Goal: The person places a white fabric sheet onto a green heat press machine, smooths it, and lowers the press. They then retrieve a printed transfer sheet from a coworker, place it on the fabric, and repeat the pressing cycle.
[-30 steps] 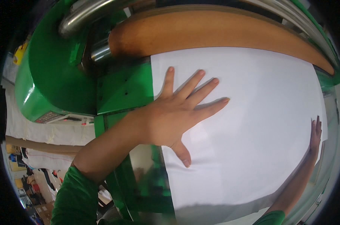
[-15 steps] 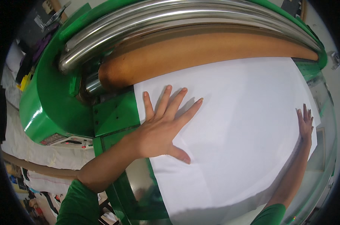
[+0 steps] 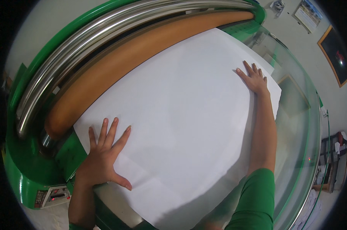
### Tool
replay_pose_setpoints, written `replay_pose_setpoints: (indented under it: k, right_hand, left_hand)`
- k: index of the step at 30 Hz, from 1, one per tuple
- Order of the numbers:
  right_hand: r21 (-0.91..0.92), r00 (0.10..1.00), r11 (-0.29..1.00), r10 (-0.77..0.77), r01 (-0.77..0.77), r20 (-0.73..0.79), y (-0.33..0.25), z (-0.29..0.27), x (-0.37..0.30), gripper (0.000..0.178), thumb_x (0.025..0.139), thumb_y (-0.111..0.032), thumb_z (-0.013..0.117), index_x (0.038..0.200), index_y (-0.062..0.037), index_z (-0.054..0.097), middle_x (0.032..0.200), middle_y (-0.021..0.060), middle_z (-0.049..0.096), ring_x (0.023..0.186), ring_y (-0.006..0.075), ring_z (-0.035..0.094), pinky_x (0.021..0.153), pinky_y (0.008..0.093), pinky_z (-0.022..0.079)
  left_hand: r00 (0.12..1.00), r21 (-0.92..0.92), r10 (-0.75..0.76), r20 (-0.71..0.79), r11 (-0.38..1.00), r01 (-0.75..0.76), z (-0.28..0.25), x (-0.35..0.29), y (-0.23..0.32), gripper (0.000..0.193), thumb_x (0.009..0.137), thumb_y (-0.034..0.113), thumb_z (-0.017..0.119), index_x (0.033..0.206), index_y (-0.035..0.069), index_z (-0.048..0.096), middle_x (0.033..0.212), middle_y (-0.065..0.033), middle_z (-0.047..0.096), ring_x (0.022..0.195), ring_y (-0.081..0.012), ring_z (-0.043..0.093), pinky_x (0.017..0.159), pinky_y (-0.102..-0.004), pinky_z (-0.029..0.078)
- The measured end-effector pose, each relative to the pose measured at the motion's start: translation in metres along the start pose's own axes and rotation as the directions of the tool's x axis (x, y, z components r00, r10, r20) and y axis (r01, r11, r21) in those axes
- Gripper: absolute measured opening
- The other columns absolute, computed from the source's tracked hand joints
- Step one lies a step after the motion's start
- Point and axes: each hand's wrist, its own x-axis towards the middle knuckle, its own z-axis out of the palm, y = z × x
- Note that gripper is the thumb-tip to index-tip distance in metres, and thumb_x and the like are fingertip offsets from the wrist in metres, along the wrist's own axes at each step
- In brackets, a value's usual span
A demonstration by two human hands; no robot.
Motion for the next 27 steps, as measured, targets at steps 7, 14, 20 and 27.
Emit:
replay_pose_setpoints:
  k: [7, 14, 20, 27]
  right_hand:
    - [0.047, 0.999, 0.998, 0.036, -0.035, -0.023, 0.002, 0.005, 0.006, 0.105, 0.08, -0.096, 0.038, 0.164, -0.033, 0.031, 0.172, 0.0121, 0.022, 0.159, 0.037, 0.016, 0.124, 0.0651, 0.012]
    - [0.021, 0.994, 0.995, 0.095, -0.094, -0.045, 0.001, 0.01, 0.013, 0.114, 0.08, -0.095, 0.037, 0.165, -0.0196, 0.029, 0.171, 0.0112, 0.025, 0.158, 0.0347, 0.02, 0.126, 0.0596, 0.015]
    - [0.007, 0.995, 0.996, 0.088, -0.088, -0.04, -0.002, 0.01, 0.012, 0.11, 0.082, -0.094, 0.037, 0.164, -0.021, 0.031, 0.171, 0.0107, 0.025, 0.158, 0.0351, 0.019, 0.125, 0.0614, 0.015]
    - [0.014, 0.997, 0.998, 0.062, -0.061, -0.055, -0.002, 0.01, 0.013, 0.111, 0.083, -0.094, 0.035, 0.164, -0.0186, 0.032, 0.17, 0.0135, 0.026, 0.158, 0.0355, 0.02, 0.125, 0.0618, 0.016]
  left_hand:
    - [0.994, 0.077, -0.043, 0.101, 0.996, 0.036, -0.005, 0.002, 0.005, 0.169, 0.029, 0.091, 0.075, 0.165, 0.006, 0.02, 0.167, -0.0353, 0.003, 0.153, -0.0586, -0.003, 0.113, -0.0814, 0.0]
    - [0.987, 0.095, -0.066, 0.148, 0.994, 0.053, -0.012, 0.004, 0.011, 0.169, 0.027, 0.08, 0.085, 0.164, 0.005, 0.021, 0.167, -0.0361, 0.003, 0.153, -0.059, -0.001, 0.116, -0.0792, 0.003]
    - [0.984, 0.14, -0.078, 0.159, 0.989, 0.056, -0.013, 0.005, 0.011, 0.169, 0.027, 0.081, 0.085, 0.164, 0.005, 0.021, 0.167, -0.0368, 0.003, 0.153, -0.0589, -0.001, 0.115, -0.0795, 0.004]
    - [0.978, 0.196, -0.115, 0.174, 0.977, 0.08, -0.015, 0.008, 0.013, 0.171, 0.025, 0.083, 0.082, 0.164, 0.005, 0.02, 0.168, -0.0349, 0.004, 0.155, -0.056, -0.001, 0.117, -0.0772, 0.004]
